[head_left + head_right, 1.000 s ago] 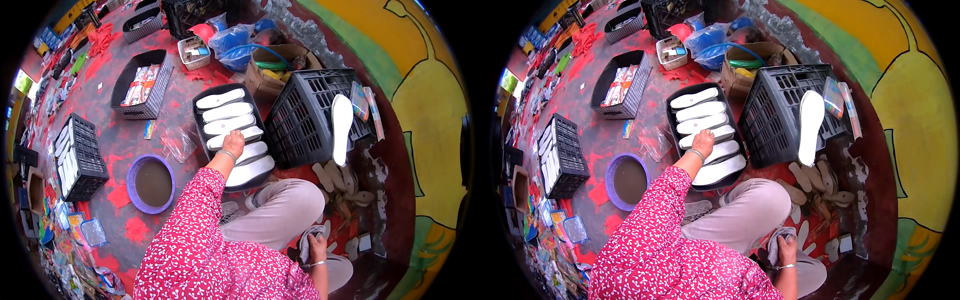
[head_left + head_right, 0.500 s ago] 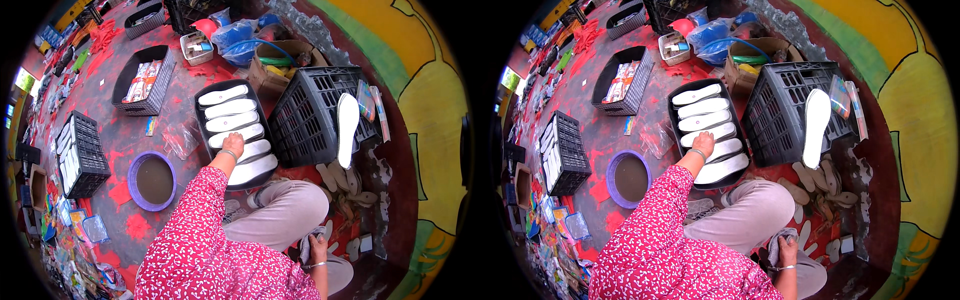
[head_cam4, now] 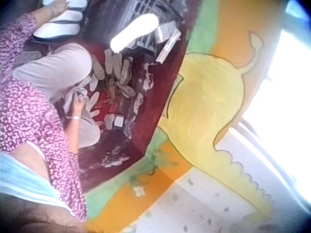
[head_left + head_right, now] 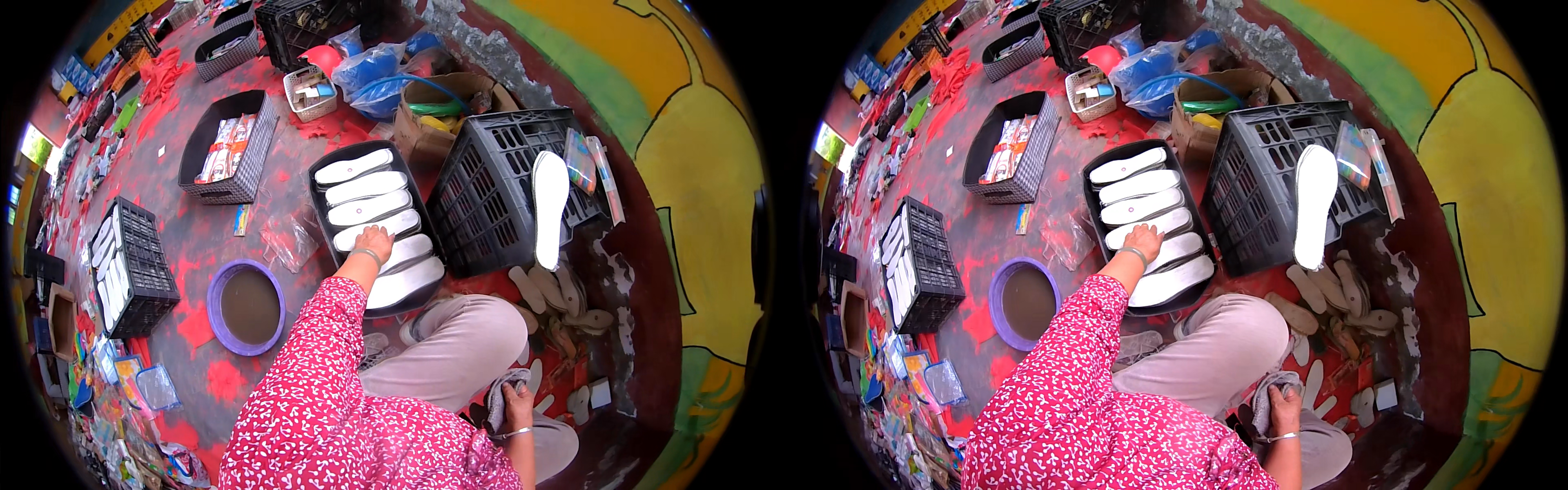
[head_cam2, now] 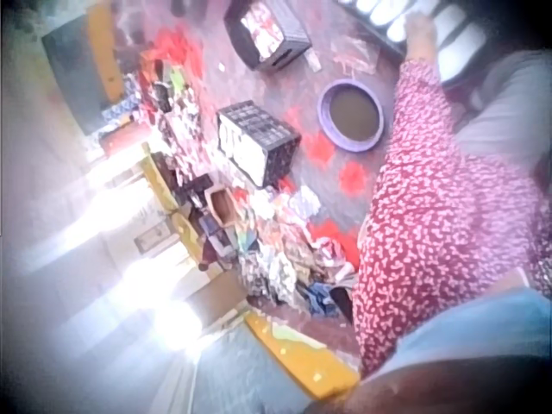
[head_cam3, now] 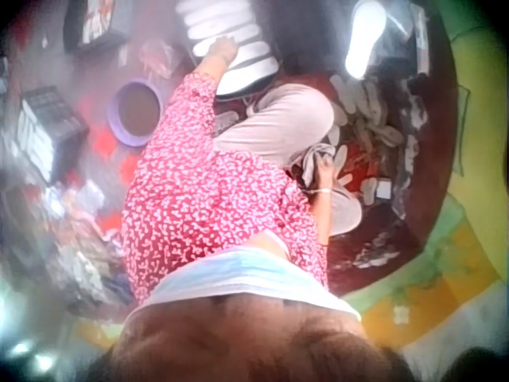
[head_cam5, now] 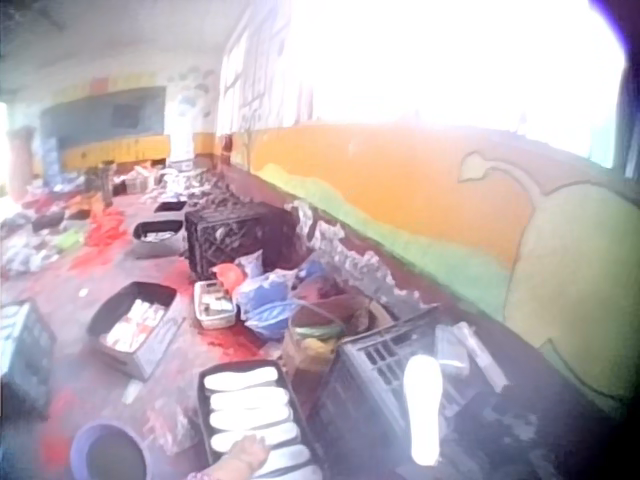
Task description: The person wipes white shoe insoles with a cloth and places them into a black crate.
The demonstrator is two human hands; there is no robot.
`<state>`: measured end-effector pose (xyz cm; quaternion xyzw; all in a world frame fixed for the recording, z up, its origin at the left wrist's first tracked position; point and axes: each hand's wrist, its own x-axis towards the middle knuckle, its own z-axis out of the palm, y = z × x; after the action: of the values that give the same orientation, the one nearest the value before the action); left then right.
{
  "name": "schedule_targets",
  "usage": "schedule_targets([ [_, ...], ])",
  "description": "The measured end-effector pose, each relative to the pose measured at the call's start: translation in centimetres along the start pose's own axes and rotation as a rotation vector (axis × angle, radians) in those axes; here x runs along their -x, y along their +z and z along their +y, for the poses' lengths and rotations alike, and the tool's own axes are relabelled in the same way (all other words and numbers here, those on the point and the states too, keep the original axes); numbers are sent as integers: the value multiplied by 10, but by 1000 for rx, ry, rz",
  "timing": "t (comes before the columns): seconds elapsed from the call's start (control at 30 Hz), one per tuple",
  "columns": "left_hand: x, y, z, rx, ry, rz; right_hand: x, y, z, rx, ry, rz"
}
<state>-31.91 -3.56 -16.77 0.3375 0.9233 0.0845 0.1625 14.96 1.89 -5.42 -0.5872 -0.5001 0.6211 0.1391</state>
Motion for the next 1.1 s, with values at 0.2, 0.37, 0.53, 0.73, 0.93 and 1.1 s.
schedule_targets([
  [0.2,2,3,8,-49,231,88,10,-1,-7,64,-25,16],
  [0.37,-4,13,34,80,335,326,18,-5,-12,-35,-69,-25],
  [0.53,7,-34,85,542,367,508,4,-18,12,-34,-122,-65],
  [0.73,84,-137,177,1547,150,-125,14,-23,2,87,-276,-20],
  [0.93,85,-154,231,816,312,14,43,-21,-35,160,-276,62],
  [1.1,64,-129,238,466,582,153,38,-27,-25,243,-389,115],
])
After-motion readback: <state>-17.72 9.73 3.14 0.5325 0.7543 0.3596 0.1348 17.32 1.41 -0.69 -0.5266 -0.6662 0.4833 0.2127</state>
